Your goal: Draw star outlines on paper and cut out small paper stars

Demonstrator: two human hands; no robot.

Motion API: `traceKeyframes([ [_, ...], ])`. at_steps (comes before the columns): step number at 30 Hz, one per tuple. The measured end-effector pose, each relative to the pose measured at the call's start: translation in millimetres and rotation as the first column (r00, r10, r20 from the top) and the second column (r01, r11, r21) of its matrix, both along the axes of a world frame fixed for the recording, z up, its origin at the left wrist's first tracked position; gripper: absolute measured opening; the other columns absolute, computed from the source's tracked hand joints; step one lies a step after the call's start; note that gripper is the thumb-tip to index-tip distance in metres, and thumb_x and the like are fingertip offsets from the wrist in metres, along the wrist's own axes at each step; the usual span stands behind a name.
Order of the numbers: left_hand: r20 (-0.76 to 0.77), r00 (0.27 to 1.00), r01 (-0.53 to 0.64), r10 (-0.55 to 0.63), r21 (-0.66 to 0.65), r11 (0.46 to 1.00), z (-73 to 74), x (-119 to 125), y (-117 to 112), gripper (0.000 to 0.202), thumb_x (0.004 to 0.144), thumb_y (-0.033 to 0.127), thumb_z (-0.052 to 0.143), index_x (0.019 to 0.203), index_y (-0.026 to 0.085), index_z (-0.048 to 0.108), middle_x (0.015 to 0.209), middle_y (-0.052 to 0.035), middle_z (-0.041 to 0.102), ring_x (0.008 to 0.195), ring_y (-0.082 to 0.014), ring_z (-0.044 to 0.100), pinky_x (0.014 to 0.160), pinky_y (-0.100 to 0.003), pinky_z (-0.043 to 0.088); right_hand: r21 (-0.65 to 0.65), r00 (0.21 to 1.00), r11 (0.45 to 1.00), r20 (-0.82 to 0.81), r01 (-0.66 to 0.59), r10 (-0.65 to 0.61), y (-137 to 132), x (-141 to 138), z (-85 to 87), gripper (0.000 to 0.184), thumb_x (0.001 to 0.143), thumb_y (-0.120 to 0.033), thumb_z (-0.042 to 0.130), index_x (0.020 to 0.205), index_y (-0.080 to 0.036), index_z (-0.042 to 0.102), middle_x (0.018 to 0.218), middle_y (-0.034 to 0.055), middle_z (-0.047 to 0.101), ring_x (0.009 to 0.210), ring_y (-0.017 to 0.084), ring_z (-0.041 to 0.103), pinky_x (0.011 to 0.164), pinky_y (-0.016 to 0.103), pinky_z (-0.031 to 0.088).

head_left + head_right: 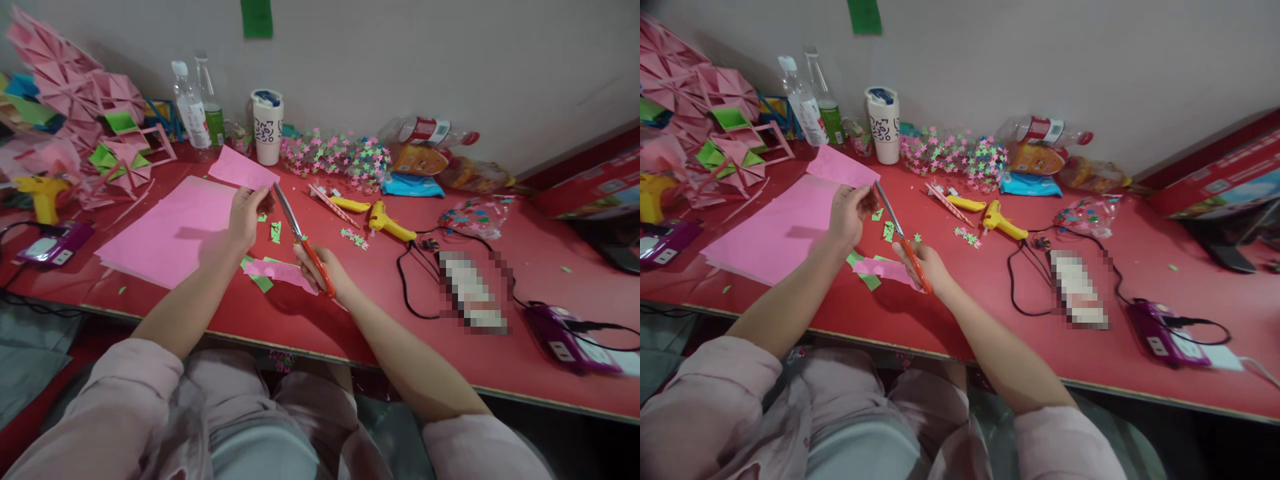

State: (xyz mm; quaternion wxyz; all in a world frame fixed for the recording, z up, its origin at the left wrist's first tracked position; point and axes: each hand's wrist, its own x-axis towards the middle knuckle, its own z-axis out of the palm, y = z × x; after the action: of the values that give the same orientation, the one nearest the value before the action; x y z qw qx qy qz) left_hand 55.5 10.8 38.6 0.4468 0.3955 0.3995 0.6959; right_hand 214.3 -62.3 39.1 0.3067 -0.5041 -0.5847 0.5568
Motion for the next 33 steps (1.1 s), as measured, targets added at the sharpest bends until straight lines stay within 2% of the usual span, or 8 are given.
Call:
traceKeyframes([
  [6,0.032,0.996,0.083,-0.084,0.027,0.996,1.8,-10,4,0.013,0.076,0.021,0.055,0.064,0.018,0.05,0.056,0.0029,0.054,0.048,-0.0073,0.051,0.046,-0.02,0.037,0.051,0.996,0.998,0.073,-0.045,0.042,-1,4,2.9,0.042,0.083,-0.058,0.05,0.066,-0.02,0.04,0.044,-0.0077,0.038,0.03,0.005,0.035,0.03,0.018,0.027],
  [13,-0.05,0.997,0.067,-0.065,0.037,0.997,0.1,-13,6,0.013,0.076,0.018,0.049,0.064,0.018,0.053,0.053,0.0021,0.054,0.046,-0.0072,0.048,0.044,-0.02,0.037,0.037,0.991,0.994,0.085,-0.102,0.099,2,7,6.3,0.043,0.081,-0.059,0.05,0.066,-0.02,0.04,0.039,-0.0093,0.035,0.029,0.005,0.034,0.031,0.018,0.028],
  [17,-0.05,0.994,0.098,-0.096,0.033,0.995,0.3,-12,5,0.016,0.077,0.018,0.051,0.06,0.018,0.052,0.05,0.0026,0.052,0.042,-0.0067,0.046,0.043,-0.021,0.036,0.033,0.993,0.994,0.057,-0.103,0.101,2,7,6.6,0.041,0.081,-0.057,0.051,0.067,-0.021,0.04,0.039,-0.01,0.034,0.029,0.005,0.032,0.031,0.018,0.028],
  [24,-0.081,0.986,0.147,-0.143,0.04,0.988,-3.0,-16,6,0.012,0.075,0.019,0.051,0.064,0.018,0.056,0.052,0.001,0.057,0.044,-0.0087,0.051,0.046,-0.022,0.042,0.0,0.994,0.996,0.05,-0.094,0.094,3,8,7.0,0.042,0.08,-0.057,0.053,0.065,-0.021,0.04,0.039,-0.0099,0.034,0.03,0.004,0.031,0.031,0.018,0.028],
  [30,-0.072,0.985,0.159,-0.155,0.059,0.985,-2.3,-16,6,0.012,0.073,0.019,0.051,0.062,0.019,0.055,0.051,0.0012,0.056,0.043,-0.0083,0.049,0.043,-0.021,0.039,-0.024,0.997,0.997,0.009,-0.079,0.079,1,4,6.7,0.04,0.085,-0.053,0.049,0.065,-0.022,0.037,0.036,-0.011,0.03,0.026,0.005,0.027,0.028,0.017,0.024],
  [33,-0.055,0.979,0.202,-0.199,0.061,0.977,-1.7,-14,4,0.013,0.074,0.02,0.051,0.062,0.018,0.055,0.052,0.0006,0.057,0.043,-0.0081,0.049,0.043,-0.022,0.038,-0.016,0.998,0.998,-0.006,-0.057,0.057,0,1,7.9,0.036,0.087,-0.049,0.047,0.067,-0.022,0.037,0.037,-0.0113,0.031,0.026,0.005,0.029,0.028,0.017,0.025],
])
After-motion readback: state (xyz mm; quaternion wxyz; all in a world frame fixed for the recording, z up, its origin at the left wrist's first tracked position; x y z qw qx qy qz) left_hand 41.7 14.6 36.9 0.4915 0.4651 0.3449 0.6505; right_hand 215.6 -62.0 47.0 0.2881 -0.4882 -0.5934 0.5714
